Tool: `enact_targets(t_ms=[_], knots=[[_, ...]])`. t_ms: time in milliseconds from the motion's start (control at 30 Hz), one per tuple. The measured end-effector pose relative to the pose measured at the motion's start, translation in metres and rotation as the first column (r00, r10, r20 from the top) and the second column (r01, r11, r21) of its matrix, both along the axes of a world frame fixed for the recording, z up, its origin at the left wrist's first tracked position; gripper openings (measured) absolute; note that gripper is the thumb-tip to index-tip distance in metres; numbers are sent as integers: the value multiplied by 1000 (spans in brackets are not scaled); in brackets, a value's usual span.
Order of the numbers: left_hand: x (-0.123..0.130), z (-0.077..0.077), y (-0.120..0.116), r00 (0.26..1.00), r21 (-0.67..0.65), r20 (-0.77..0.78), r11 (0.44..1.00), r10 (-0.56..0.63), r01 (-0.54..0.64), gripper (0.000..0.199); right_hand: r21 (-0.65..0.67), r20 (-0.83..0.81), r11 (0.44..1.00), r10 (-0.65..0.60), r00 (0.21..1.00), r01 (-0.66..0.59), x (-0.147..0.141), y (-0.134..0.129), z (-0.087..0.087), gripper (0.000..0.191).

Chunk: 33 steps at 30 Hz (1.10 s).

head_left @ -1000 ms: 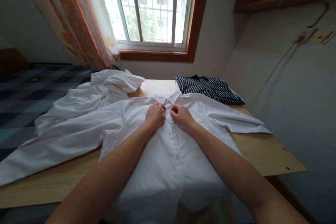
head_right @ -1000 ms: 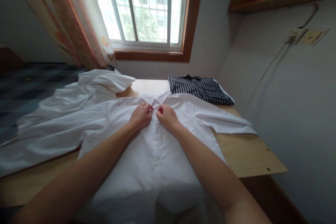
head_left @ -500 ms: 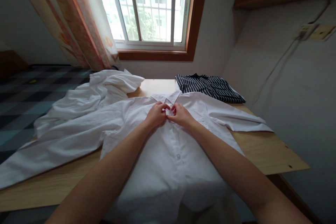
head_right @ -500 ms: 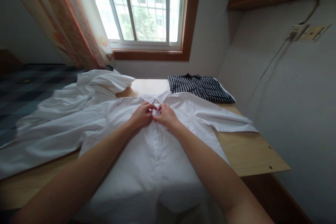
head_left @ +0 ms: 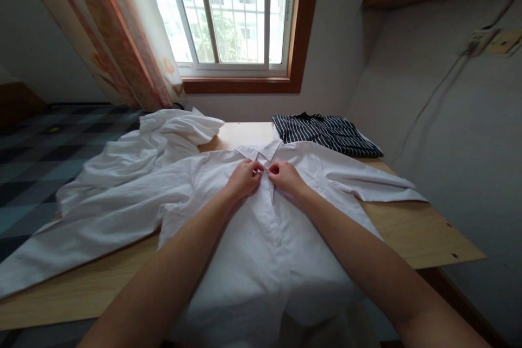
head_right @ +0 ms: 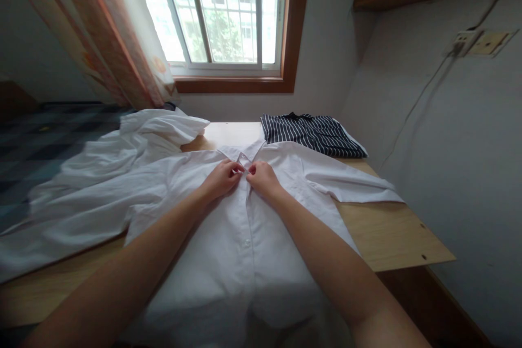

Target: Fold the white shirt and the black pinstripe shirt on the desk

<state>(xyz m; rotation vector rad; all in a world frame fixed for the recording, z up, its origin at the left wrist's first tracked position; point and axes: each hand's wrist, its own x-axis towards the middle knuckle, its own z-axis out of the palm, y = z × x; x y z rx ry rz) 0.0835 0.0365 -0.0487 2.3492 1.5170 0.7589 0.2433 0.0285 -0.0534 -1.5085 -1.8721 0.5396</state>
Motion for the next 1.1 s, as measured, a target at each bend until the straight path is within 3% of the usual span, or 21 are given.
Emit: enact_targets(t_ms=[400, 667, 833, 1100], knots=[[4, 3, -3, 995, 13, -97, 999, 33, -31, 8, -55, -51, 997, 50, 997, -53, 7, 0, 3, 12], [6, 4, -4, 978, 45, -202, 998, 52, -44, 10, -5, -123, 999, 52, 991, -53, 6, 1, -1, 14], [7, 5, -4, 983, 41, -171, 998, 59, -53, 12, 63, -208, 996, 72, 976, -60, -1, 3, -5, 14], [1, 6, 0, 994, -46, -57, 994, 96, -99, 14, 42, -126, 998, 59, 990, -54, -3, 2, -8, 11]])
